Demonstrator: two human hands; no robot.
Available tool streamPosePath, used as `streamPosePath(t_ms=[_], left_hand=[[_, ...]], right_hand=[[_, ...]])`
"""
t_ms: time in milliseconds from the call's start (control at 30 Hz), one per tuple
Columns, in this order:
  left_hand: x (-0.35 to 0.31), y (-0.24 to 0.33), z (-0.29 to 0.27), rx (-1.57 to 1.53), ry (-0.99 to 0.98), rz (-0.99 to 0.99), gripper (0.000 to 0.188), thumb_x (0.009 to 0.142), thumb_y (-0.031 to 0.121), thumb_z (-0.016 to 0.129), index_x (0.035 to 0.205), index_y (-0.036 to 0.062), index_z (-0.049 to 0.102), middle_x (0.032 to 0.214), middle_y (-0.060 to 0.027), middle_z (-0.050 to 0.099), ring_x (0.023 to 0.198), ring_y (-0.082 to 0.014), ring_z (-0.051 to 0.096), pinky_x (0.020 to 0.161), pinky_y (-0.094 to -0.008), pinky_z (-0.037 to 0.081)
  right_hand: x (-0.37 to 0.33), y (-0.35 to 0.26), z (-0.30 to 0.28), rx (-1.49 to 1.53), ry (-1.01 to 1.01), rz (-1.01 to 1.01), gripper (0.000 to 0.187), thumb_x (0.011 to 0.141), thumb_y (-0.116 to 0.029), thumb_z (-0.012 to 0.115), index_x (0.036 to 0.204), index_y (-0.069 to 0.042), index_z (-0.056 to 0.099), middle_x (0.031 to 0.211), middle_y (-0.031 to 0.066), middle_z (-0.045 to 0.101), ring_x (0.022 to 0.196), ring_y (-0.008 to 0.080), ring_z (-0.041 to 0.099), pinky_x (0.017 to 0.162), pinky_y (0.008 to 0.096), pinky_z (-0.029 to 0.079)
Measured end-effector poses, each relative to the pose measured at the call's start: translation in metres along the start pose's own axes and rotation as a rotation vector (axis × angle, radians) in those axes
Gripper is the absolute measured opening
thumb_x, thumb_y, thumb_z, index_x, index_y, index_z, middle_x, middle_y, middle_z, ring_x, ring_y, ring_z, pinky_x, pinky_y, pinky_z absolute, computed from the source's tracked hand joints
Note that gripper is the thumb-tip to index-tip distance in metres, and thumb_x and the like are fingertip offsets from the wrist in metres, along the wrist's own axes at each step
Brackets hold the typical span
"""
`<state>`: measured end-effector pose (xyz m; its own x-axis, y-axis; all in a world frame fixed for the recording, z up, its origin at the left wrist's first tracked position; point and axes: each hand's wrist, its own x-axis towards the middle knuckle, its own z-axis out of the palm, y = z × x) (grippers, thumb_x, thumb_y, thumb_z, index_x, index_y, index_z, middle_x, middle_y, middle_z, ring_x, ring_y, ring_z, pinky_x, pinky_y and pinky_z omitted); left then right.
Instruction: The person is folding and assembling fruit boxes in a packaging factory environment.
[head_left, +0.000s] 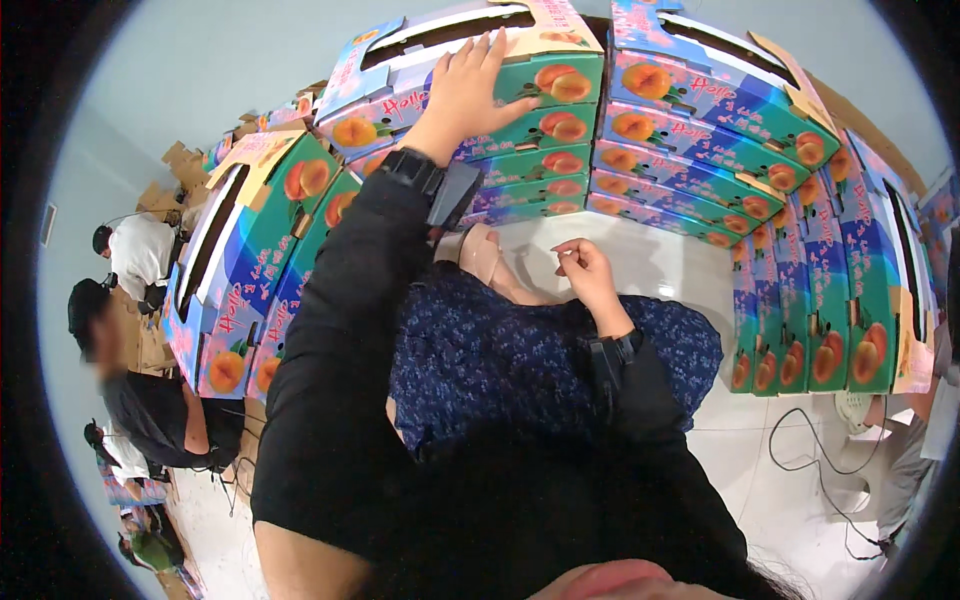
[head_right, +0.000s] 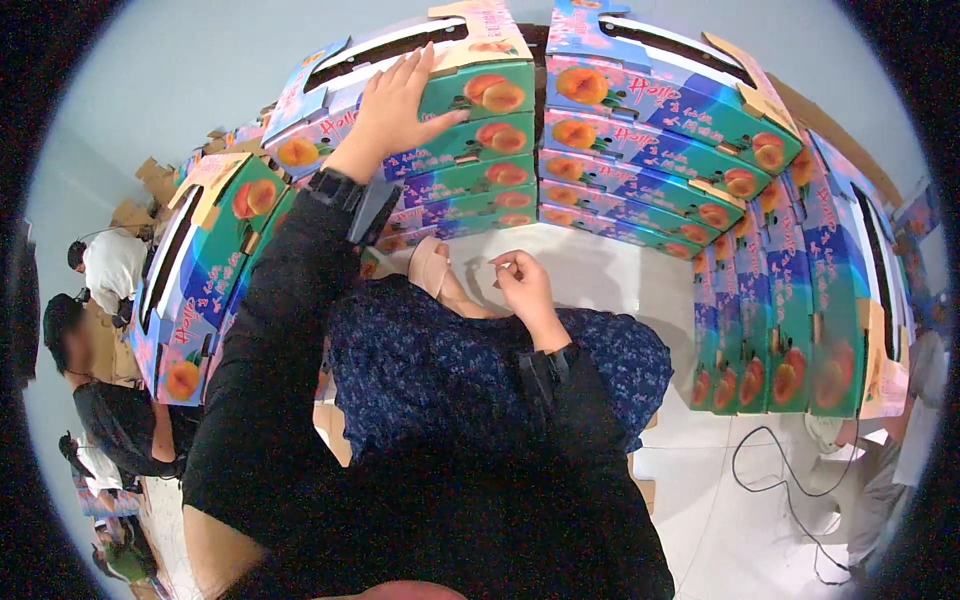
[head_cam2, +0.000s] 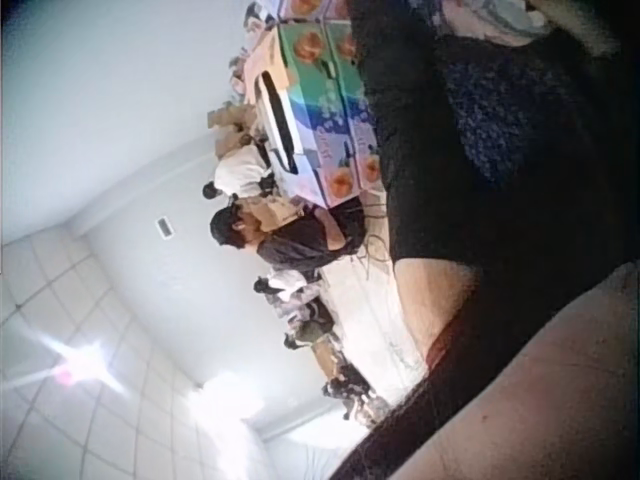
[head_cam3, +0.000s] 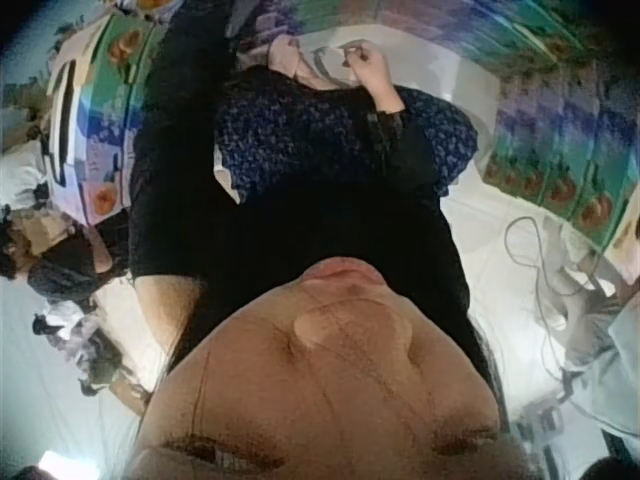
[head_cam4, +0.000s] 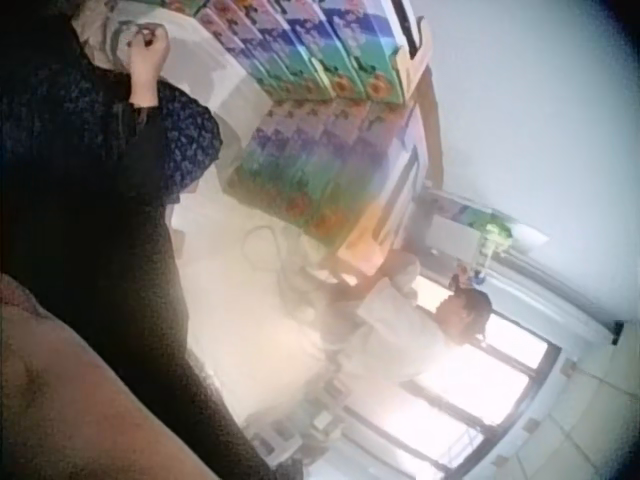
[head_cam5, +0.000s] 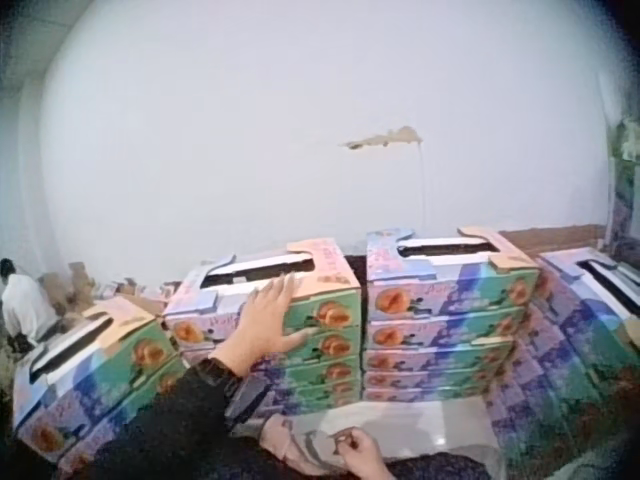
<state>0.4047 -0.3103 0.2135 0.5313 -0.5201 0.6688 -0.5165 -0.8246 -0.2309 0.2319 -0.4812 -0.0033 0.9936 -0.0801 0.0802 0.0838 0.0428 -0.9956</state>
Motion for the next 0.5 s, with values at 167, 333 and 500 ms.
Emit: streamPosePath(t_ms=[167, 333, 500], left_hand=[[-0.039, -0.018, -0.029, -0.072, -0.022, 0.153, 0.09, 0.081, 0.061, 0.056, 0.147, 0.0098, 0.023, 0.148, -0.0244, 0.025, 0.138, -0.0381, 0.023, 0.108, -0.0553, 0.02], [-0.042, -0.064, -0.053, 0.082, 0.121, -0.087, 0.093, 0.081, 0.065, 0.053, 0.145, 0.0033, 0.026, 0.148, -0.0287, 0.019, 0.139, -0.0406, 0.017, 0.109, -0.0571, 0.015], [-0.047, -0.109, -0.041, 0.159, 0.04, -0.212, 0.107, 0.076, 0.073, 0.053, 0.14, -0.0086, 0.028, 0.142, -0.0337, 0.029, 0.136, -0.0422, 0.025, 0.11, -0.0463, 0.022]], right_hand=[[-0.003, 0.012, 0.0, -0.033, 0.007, -0.004, 0.011, 0.083, -0.005, 0.056, 0.091, -0.003, 0.064, 0.061, -0.003, 0.052, 0.057, 0.0062, 0.052, 0.055, 0.0225, 0.042], [-0.002, 0.016, 0.003, -0.125, -0.008, -0.044, 0.012, 0.081, -0.005, 0.057, 0.09, -0.003, 0.064, 0.06, -0.0025, 0.051, 0.055, 0.0055, 0.046, 0.053, 0.0231, 0.038], [-0.012, 0.004, 0.01, -0.302, -0.049, -0.026, 0.013, 0.081, -0.008, 0.058, 0.09, -0.004, 0.064, 0.063, 0.0042, 0.056, 0.058, 0.0117, 0.054, 0.055, 0.0267, 0.043]])
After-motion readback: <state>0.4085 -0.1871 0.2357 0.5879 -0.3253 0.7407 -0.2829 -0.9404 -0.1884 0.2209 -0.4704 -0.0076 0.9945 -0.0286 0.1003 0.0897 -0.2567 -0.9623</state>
